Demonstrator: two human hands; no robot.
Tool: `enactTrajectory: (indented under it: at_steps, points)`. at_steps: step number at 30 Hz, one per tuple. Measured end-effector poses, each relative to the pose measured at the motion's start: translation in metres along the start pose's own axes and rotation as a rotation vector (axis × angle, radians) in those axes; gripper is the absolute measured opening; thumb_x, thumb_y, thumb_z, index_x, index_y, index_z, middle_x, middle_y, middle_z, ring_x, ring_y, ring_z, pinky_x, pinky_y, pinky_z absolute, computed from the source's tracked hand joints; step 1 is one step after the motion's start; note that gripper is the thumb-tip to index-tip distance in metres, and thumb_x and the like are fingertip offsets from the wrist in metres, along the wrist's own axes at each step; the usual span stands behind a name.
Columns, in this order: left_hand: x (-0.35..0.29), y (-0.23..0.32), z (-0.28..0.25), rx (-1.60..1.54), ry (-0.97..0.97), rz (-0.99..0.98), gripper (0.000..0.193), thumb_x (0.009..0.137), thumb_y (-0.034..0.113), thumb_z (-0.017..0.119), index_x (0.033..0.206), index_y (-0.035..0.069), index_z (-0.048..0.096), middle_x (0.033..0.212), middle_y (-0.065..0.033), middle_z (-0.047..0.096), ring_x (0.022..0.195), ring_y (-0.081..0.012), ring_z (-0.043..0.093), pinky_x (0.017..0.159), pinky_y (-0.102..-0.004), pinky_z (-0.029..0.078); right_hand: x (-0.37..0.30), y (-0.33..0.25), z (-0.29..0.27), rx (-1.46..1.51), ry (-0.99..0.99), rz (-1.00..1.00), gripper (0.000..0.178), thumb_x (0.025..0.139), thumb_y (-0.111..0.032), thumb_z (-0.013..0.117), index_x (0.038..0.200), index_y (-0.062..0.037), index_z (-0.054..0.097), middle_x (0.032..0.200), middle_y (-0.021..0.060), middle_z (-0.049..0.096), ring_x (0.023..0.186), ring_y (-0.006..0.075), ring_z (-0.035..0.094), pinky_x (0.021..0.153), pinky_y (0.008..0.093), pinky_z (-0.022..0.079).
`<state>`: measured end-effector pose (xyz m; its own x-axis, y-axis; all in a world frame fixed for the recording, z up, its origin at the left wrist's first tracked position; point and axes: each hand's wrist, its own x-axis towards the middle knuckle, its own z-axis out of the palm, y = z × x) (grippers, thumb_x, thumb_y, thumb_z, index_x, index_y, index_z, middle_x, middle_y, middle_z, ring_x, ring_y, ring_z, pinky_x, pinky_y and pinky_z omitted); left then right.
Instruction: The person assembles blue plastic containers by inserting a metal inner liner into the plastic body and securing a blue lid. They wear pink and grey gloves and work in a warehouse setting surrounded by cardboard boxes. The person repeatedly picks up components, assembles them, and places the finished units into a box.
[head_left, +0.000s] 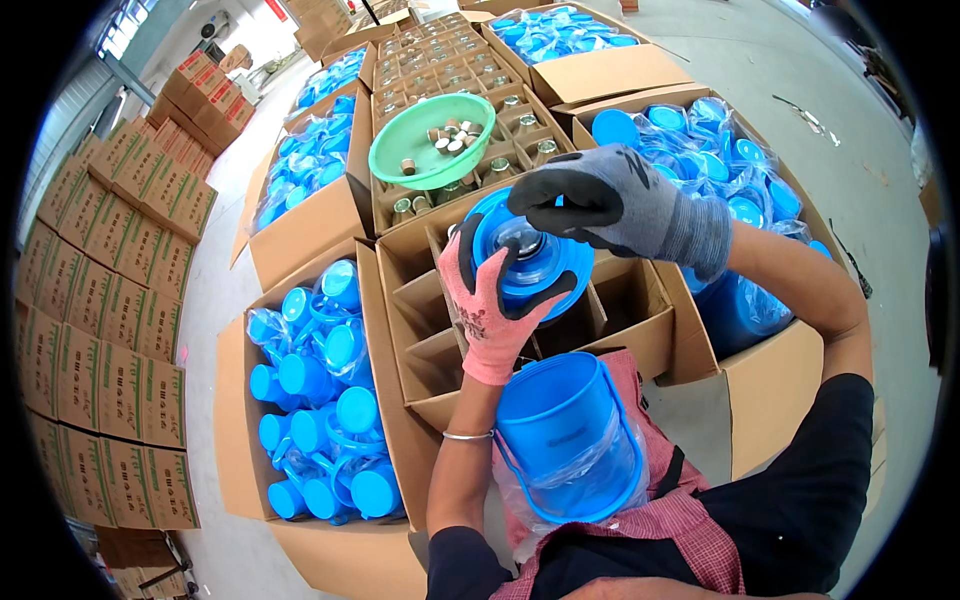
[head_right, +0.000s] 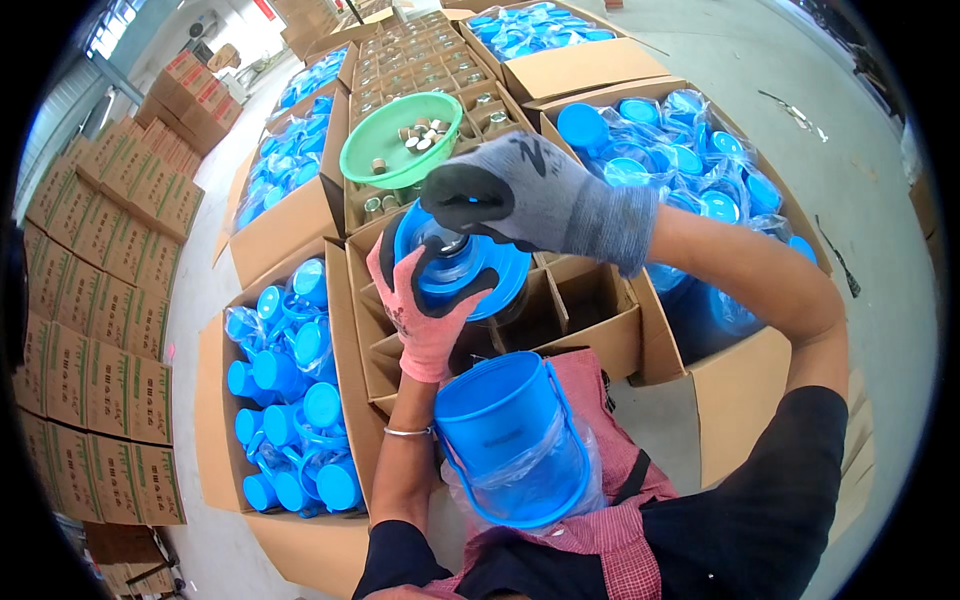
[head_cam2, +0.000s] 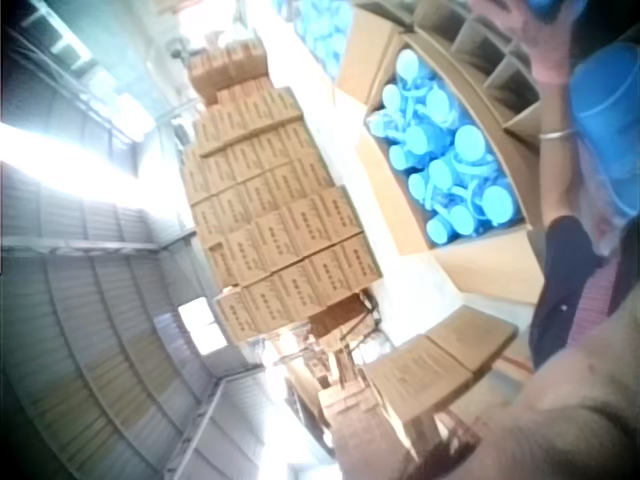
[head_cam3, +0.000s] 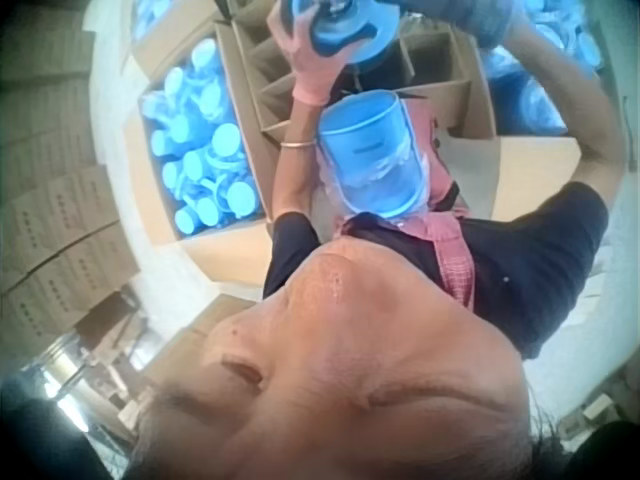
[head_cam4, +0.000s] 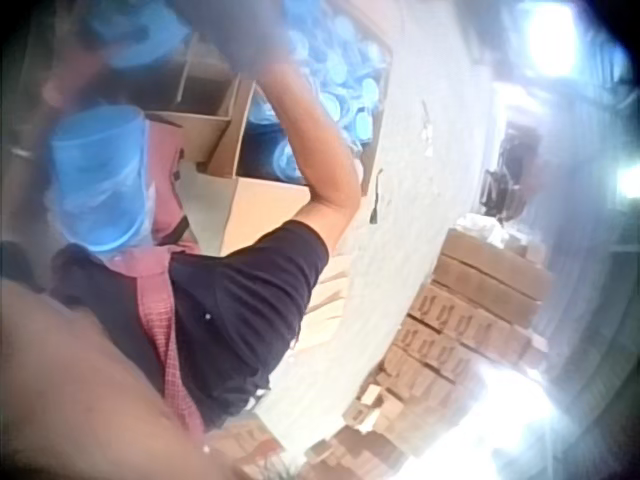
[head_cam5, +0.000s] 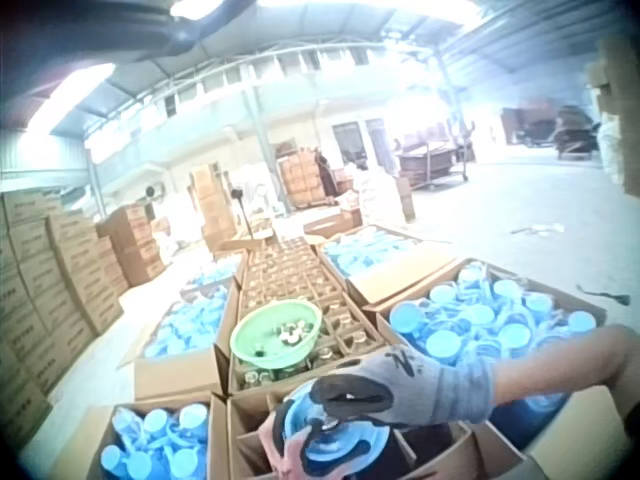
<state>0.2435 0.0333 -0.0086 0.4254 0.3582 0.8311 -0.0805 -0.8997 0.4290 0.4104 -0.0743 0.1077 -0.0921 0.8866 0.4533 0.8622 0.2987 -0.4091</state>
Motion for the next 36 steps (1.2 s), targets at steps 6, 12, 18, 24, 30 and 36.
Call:
enactTrajectory:
  at_steps: [6,12,18,24,30,36]
  points:
    - [0.004,0.004,-0.001,-0.025,-0.028,-0.108,0.064,0.057,0.03,0.091,0.107,0.012,0.055,0.135,-0.0237,0.036,0.121,-0.0441,0.042,0.099,-0.053,0.04,-0.013,-0.006,0.011,-0.003,0.142,-0.031,0.032,0.079,-0.021,0.071,0.11,-0.0141,0.063,0.105,0.0148,0.06,0.094,0.0321,0.062,0.082,0.0412,0.051]
    - [-0.002,0.005,0.002,-0.007,-0.036,-0.116,0.065,0.058,0.028,0.09,0.109,0.011,0.054,0.134,-0.0246,0.036,0.124,-0.0454,0.04,0.1,-0.0541,0.037,-0.012,-0.005,0.016,-0.28,-0.029,-0.21,0.031,0.075,-0.018,0.074,0.105,-0.0169,0.065,0.111,0.0106,0.053,0.102,0.034,0.052,0.088,0.0433,0.047]
    - [-0.002,0.005,0.005,-0.014,-0.007,-0.132,0.068,0.059,0.028,0.091,0.114,0.012,0.053,0.136,-0.0251,0.034,0.125,-0.0448,0.038,0.101,-0.0538,0.036,-0.012,0.004,0.003,-0.224,0.057,-0.237,0.03,0.074,-0.008,0.071,0.103,-0.0141,0.065,0.124,0.0126,0.053,0.111,0.0326,0.054,0.091,0.043,0.047]
    - [0.0,0.0,0.006,-0.057,-0.004,-0.129,0.08,0.06,0.027,0.09,0.128,0.015,0.049,0.136,-0.0247,0.034,0.126,-0.0443,0.038,0.103,-0.0533,0.035,-0.024,0.018,0.035,-0.012,0.423,-0.175,0.029,0.081,-0.004,0.067,0.11,-0.0084,0.064,0.12,0.0139,0.059,0.107,0.0311,0.06,0.085,0.0388,0.052]
    - [-0.006,-0.006,0.006,-0.12,0.077,-0.136,0.105,0.059,0.027,0.091,0.142,0.006,0.03,0.139,-0.0211,0.038,0.127,-0.0407,0.038,0.104,-0.0509,0.034,-0.038,0.047,0.095,0.912,0.984,0.245,0.021,0.089,-0.011,0.066,0.107,-0.0014,0.062,0.115,0.0117,0.062,0.103,0.0201,0.062,0.082,0.0324,0.053]
    - [-0.004,-0.007,-0.004,-0.061,0.035,-0.129,0.108,0.056,0.027,0.091,0.142,0.002,0.03,0.141,-0.0195,0.039,0.125,-0.0401,0.04,0.105,-0.0498,0.035,-0.059,0.083,0.186,0.975,0.99,0.735,0.02,0.095,-0.022,0.061,0.104,-0.0042,0.058,0.096,0.0063,0.062,0.085,0.0096,0.059,0.073,0.0249,0.051]
